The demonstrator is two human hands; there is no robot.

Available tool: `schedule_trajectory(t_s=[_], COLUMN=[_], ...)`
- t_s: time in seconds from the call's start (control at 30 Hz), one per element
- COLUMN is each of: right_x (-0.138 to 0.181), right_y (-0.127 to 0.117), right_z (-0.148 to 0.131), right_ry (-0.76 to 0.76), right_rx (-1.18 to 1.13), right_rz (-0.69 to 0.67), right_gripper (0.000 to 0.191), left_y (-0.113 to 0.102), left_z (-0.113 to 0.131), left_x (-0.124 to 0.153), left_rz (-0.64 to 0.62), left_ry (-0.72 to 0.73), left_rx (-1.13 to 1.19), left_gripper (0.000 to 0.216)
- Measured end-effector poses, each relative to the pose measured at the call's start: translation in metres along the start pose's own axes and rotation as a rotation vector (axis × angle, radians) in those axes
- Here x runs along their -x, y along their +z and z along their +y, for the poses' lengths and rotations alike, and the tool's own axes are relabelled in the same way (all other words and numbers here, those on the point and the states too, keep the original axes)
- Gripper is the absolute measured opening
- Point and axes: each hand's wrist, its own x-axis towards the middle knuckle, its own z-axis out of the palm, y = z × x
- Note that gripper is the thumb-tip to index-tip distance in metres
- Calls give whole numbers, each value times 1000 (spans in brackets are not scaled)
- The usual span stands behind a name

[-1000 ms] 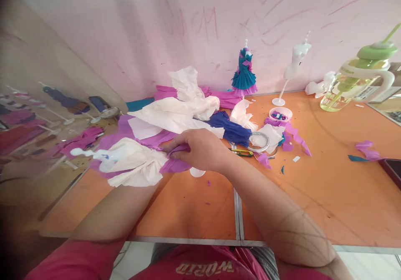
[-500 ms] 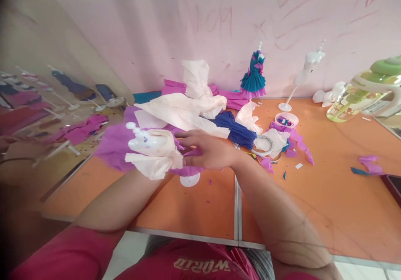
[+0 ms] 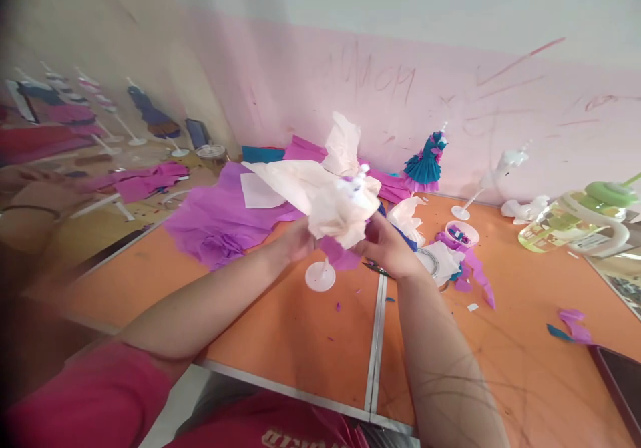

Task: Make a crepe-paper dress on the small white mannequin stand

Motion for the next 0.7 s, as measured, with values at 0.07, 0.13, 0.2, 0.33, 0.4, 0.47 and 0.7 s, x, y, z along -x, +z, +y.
schedule_trajectory(t_s=[0.07,0.13,0.2,0.33,0.4,0.47,0.7], right_x=[1,2,2,1,1,1,-4], right_y=[-7,-10,-11,-10,-13,-16,-17], right_z=[-2,-2,-3,-5,-5,-5,4], right_ry=[-26,-37,-15,0,-4,2,-18], right_rx=[-67,-101,-101,-99,-92,-72,-159], right_rz=[97,149,180,205,215,224,176], right_gripper=[64,64,63,68,69,68,66], left_y=[-3,-2,2,6,4,1,-2], left_z=[4,10,14,15,17,20,22], left_x=[-1,3,8,12,11,11,15], left_rz=[-41,-99,-109,-46,-30,-5,184], left_ry=[94,180,228,248,263,324,1008], left_rx=[-66,-169,-310,-538,-607,-701,-1073], left_gripper=[39,39,32,28,30,29,31])
